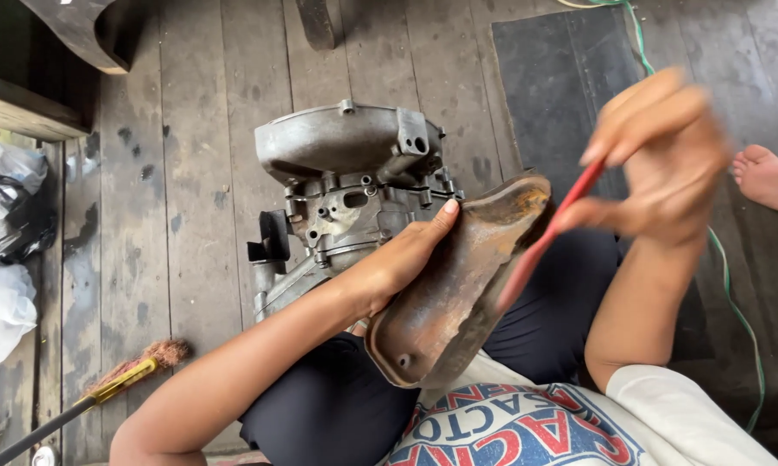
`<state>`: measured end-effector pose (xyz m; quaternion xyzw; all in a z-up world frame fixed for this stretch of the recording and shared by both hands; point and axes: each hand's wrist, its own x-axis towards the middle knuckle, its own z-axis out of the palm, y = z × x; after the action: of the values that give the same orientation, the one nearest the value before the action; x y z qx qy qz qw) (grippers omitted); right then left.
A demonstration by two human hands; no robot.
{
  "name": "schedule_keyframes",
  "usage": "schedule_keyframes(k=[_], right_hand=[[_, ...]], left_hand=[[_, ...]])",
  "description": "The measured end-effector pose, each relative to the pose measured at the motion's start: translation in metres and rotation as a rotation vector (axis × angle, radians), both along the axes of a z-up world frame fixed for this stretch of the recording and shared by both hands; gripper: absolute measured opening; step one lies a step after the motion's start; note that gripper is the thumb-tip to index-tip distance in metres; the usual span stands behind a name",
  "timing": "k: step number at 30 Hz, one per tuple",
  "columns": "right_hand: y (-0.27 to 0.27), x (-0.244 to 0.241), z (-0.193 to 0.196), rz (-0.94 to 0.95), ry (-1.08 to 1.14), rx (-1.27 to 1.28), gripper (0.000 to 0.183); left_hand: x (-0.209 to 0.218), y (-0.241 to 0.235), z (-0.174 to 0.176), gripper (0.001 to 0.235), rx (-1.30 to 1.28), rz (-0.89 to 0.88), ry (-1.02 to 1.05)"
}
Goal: Cleaning a metal engine cover using a small brush to remove dirt or rust while sitting on the floor.
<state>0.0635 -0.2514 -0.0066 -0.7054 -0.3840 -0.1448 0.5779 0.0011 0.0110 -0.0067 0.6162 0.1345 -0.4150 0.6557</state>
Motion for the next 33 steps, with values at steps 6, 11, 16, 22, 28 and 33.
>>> schedule_keyframes(k=[6, 11, 16, 22, 28, 33], right_hand=[[0.016, 0.0, -0.004, -0.074, 0.056, 0.09, 0.083], [0.016, 0.001, -0.007, 0.051, 0.04, 0.146, 0.097], [-0.009, 0.036, -0.016, -0.139, 0.067, 0.142, 0.095], [0.044, 0.004, -0.006, 0.22, 0.087, 0.102, 0.094], [0.009, 0.035, -0.024, -0.181, 0.124, 0.237, 0.102], [0.042, -0.005, -0.011, 0.014, 0.04, 0.212, 0.104]], left_hand=[[0.003, 0.0, -0.003, 0.08, -0.018, 0.017, 0.003], [0.004, -0.005, -0.003, 0.075, -0.142, 0.06, -0.076], [0.011, 0.001, -0.004, 0.074, -0.14, 0.087, 0.024], [0.018, 0.001, 0.003, 0.07, -0.106, 0.116, 0.073], [0.02, 0.006, 0.003, 0.071, -0.091, 0.083, 0.212], [0.023, 0.002, 0.003, 0.071, -0.047, 0.064, 0.172]])
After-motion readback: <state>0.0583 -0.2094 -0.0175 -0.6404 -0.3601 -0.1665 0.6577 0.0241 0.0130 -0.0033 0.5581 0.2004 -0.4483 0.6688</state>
